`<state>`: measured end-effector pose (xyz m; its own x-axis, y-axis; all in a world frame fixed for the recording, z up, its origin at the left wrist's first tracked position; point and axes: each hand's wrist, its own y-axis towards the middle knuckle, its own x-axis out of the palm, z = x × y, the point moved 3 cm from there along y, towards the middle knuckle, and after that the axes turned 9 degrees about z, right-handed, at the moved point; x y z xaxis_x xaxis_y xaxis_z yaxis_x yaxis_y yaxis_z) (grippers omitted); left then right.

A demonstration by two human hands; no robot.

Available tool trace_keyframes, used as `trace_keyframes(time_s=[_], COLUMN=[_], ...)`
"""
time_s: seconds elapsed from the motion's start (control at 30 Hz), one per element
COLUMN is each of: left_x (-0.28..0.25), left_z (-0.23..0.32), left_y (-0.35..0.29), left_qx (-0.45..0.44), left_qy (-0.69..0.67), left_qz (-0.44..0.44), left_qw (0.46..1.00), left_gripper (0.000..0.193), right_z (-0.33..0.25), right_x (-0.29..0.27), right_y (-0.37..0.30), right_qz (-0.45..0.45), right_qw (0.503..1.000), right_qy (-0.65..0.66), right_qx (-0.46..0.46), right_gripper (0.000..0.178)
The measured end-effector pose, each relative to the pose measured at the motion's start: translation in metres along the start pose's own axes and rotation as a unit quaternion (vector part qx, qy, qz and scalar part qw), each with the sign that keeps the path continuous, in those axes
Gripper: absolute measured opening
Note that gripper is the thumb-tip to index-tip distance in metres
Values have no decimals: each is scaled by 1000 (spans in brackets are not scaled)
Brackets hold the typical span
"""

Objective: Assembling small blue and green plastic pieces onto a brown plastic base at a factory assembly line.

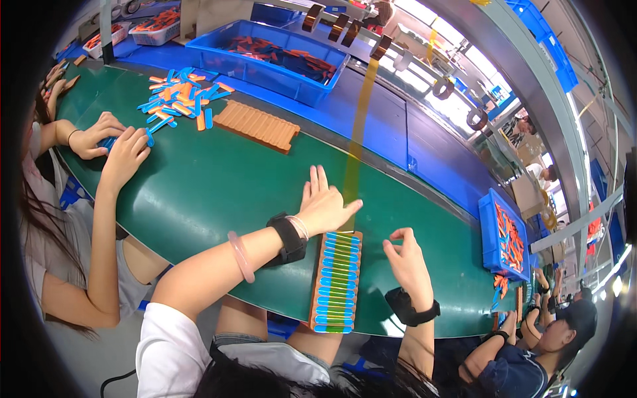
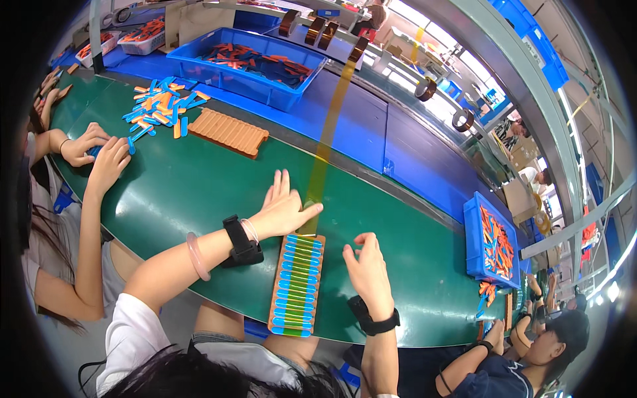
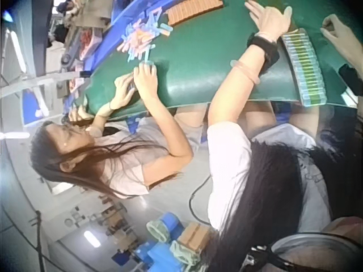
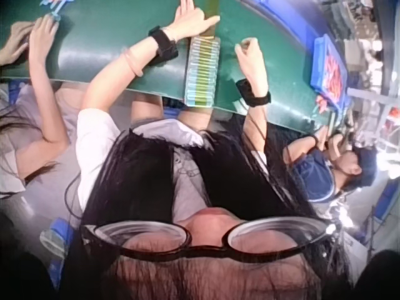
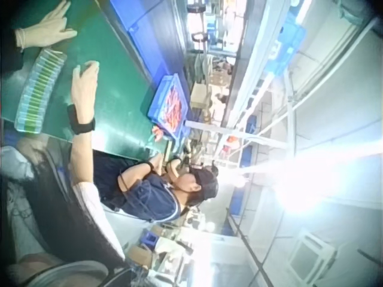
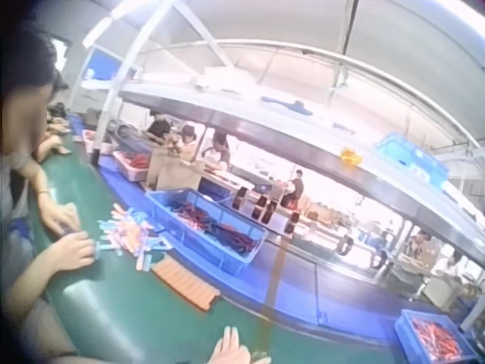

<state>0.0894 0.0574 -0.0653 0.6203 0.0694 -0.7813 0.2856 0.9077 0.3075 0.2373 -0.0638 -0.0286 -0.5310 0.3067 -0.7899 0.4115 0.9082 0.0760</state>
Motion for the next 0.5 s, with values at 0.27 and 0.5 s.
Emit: trace_keyframes(time_s=[0.27, 0.5], left_x=[-93, -79], left_z=[21, -5], left_y=[-24, -42], left_qx=[-184, -252], left_qy=[-760, -696], left_qz=[-264, -267], left_qw=[565, 617], left_gripper=[17, 31], right_z=[-20, -28], right_x=[14, 72], right_y=[-16, -23], right_qz=[-69, -164], right_qw=[989, 903], right_qy=[-54, -280], right_qx=[-120, -282], right_gripper=[45, 71])
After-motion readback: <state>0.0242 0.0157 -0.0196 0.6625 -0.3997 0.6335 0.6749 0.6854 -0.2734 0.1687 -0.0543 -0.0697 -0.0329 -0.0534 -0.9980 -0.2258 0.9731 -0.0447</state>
